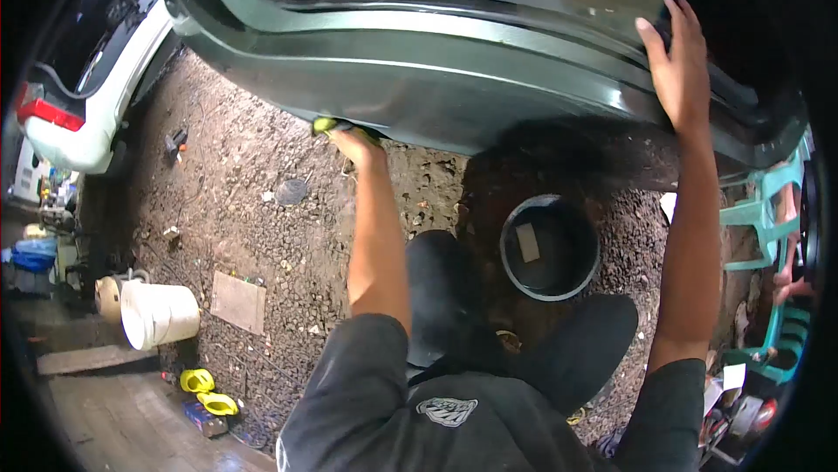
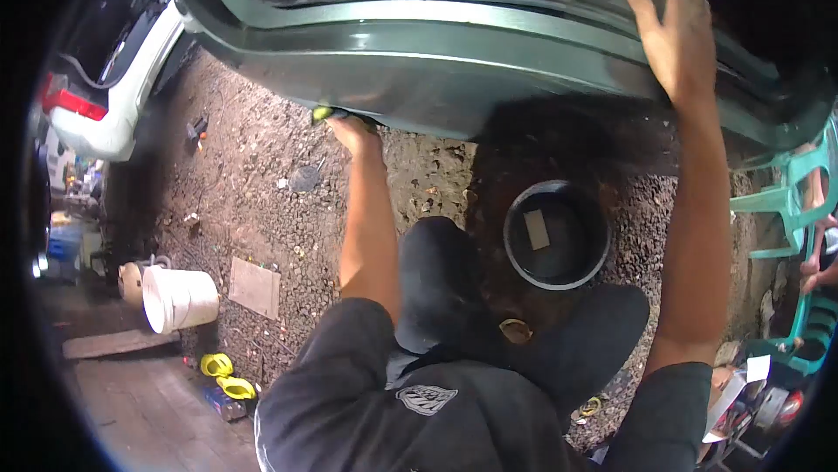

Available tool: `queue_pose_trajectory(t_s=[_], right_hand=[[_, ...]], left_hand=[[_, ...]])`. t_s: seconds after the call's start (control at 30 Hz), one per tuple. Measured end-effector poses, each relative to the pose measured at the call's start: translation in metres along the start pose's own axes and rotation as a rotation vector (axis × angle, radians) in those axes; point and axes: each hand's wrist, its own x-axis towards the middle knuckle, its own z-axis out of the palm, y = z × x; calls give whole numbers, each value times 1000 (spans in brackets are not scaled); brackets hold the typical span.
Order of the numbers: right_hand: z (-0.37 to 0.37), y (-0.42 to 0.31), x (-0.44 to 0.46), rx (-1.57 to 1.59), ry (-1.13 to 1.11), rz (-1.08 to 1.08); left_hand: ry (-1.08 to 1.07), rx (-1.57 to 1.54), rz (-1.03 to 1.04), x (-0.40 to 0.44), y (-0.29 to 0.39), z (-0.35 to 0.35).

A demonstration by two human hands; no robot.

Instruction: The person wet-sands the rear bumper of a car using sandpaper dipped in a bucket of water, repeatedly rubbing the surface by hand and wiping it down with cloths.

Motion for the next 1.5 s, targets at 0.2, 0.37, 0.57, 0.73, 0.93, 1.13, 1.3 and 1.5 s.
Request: queue_pose_trajectory(t_s=[0.2, 0.37, 0.57, 0.73, 0.93, 1.13, 1.3, 1.5], right_hand=[[-12, -7, -1, 210, -31, 103], [-74, -6, -37, 476, 127, 151], [-94, -45, -287, 881, 196, 1229], [-56, -66, -334, 2027, 761, 1729], [-11, -96, -271, 1032, 687, 1351], [18, -209, -185, 506, 134, 580], [26, -51, -170, 218, 359, 659], [8, 123, -164, 152, 692, 887]], left_hand=[[163, -34, -415, -225, -149, 60], [-267, -113, -836, -370, -126, 119], [-1059, 593, -711, -416, -76, 121], [-1780, 1274, 17, -409, 10, 172], [-1392, 1014, 850, -278, 147, 321], [-1512, 1603, 1576, -82, 130, 365], [-1378, 1658, 990, -74, 109, 334], [-1385, 1693, 929, -82, 110, 335]])
